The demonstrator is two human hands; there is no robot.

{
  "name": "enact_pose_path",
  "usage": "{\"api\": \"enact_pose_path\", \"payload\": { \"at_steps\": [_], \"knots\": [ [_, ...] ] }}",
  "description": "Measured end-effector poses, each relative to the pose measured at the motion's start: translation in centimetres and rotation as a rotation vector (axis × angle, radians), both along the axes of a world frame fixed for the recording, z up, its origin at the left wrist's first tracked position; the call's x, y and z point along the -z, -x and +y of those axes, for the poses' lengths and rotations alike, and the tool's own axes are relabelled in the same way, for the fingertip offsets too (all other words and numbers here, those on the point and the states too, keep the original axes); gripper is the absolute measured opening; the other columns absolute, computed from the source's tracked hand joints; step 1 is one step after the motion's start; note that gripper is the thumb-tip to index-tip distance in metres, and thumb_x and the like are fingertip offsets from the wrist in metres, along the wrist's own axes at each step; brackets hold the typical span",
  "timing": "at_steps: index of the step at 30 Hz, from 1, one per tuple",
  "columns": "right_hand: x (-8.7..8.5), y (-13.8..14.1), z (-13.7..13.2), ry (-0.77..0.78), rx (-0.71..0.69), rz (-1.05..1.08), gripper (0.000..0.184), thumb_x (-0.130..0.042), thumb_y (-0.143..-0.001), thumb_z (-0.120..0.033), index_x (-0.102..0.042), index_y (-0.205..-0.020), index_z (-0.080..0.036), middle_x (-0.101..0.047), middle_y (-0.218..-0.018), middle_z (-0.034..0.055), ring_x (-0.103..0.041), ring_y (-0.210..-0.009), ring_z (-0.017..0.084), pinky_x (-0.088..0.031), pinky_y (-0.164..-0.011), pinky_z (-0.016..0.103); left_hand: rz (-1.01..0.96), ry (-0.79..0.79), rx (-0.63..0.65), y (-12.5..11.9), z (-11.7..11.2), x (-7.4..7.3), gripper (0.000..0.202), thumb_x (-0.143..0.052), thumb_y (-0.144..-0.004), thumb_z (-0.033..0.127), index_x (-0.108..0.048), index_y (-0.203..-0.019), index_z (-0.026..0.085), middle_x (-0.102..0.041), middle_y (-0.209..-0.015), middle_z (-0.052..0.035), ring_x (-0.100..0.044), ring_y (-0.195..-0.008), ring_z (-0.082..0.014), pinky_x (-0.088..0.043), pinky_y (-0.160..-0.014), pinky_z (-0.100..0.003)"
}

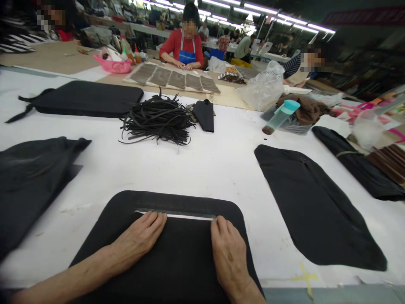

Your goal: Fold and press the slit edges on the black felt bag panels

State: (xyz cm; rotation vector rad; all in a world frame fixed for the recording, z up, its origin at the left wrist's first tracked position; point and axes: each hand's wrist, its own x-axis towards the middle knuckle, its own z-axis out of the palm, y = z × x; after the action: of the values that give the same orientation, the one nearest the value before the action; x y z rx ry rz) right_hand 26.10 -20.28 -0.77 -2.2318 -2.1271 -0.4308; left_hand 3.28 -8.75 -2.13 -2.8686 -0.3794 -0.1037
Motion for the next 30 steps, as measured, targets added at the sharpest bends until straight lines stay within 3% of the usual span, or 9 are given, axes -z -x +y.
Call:
{"api": "enact_pose_path", "payload": {
  "at_steps": [3,6,11,21,26,30],
  "knots": [
    [0.4,4.6,2.3,-0.012,-0.169,0.192,0.036,-0.041,-0.077,0.000,-0.057,-0.106,-0.015,-0.059,-0.100,0.0098,-0.054,-0.086,0.021,-0.048,-0.075,0.033,-0.024,0.023,-0.003,0.1,0.0,-0.1,0.036,-0.033,-0.083,0.005,-0.052,-0.113,0.000,-0.057,-0.106,-0.0166,-0.052,-0.093,-0.0252,-0.040,-0.084,-0.040],
    [1.5,7.4,3.9,-0.009,-0.304,0.262,0.035,-0.041,-0.079,-0.002,-0.056,-0.107,-0.014,-0.059,-0.101,0.0090,-0.052,-0.089,0.021,-0.046,-0.081,0.034,-0.019,0.045,0.001,0.7,0.4,-0.7,0.032,-0.034,-0.084,0.007,-0.054,-0.109,0.002,-0.058,-0.102,-0.0140,-0.052,-0.091,-0.0234,-0.042,-0.081,-0.037],
    [2.7,7.1,4.4,-0.067,-0.401,0.224,0.038,-0.039,-0.078,-0.002,-0.054,-0.112,-0.010,-0.057,-0.102,0.0115,-0.051,-0.093,0.024,-0.048,-0.078,0.036,-0.030,0.085,0.012,3.2,1.7,-1.5,0.022,-0.038,-0.086,0.007,-0.058,-0.094,0.007,-0.057,-0.091,-0.0096,-0.051,-0.080,-0.0196,-0.045,-0.073,-0.034],
    [2.0,7.0,4.6,-0.078,-0.445,0.133,0.038,-0.036,-0.079,-0.002,-0.055,-0.111,-0.010,-0.059,-0.097,0.0123,-0.053,-0.090,0.024,-0.049,-0.076,0.036,-0.094,0.199,-0.028,7.2,3.2,-1.1,0.022,-0.035,-0.086,0.004,-0.055,-0.095,0.010,-0.057,-0.092,-0.0104,-0.051,-0.085,-0.0185,-0.045,-0.077,-0.034],
    [1.8,7.0,4.5,-0.071,-0.457,0.132,0.041,-0.038,-0.076,-0.001,-0.054,-0.112,-0.011,-0.059,-0.100,0.0123,-0.053,-0.091,0.025,-0.049,-0.077,0.036,-0.111,0.390,-0.174,7.8,3.4,-1.7,0.021,-0.038,-0.085,0.007,-0.056,-0.094,0.014,-0.057,-0.094,-0.0076,-0.052,-0.088,-0.0173,-0.046,-0.080,-0.031],
    [1.7,7.7,4.3,-0.042,-0.407,0.112,0.044,-0.042,-0.072,0.000,-0.054,-0.113,-0.013,-0.059,-0.100,0.0123,-0.052,-0.090,0.026,-0.050,-0.075,0.037,-0.282,0.544,-0.439,8.0,3.9,-2.3,0.027,-0.035,-0.084,0.006,-0.059,-0.088,0.016,-0.057,-0.100,-0.0054,-0.053,-0.089,-0.0145,-0.048,-0.078,-0.027]
  ]
}}
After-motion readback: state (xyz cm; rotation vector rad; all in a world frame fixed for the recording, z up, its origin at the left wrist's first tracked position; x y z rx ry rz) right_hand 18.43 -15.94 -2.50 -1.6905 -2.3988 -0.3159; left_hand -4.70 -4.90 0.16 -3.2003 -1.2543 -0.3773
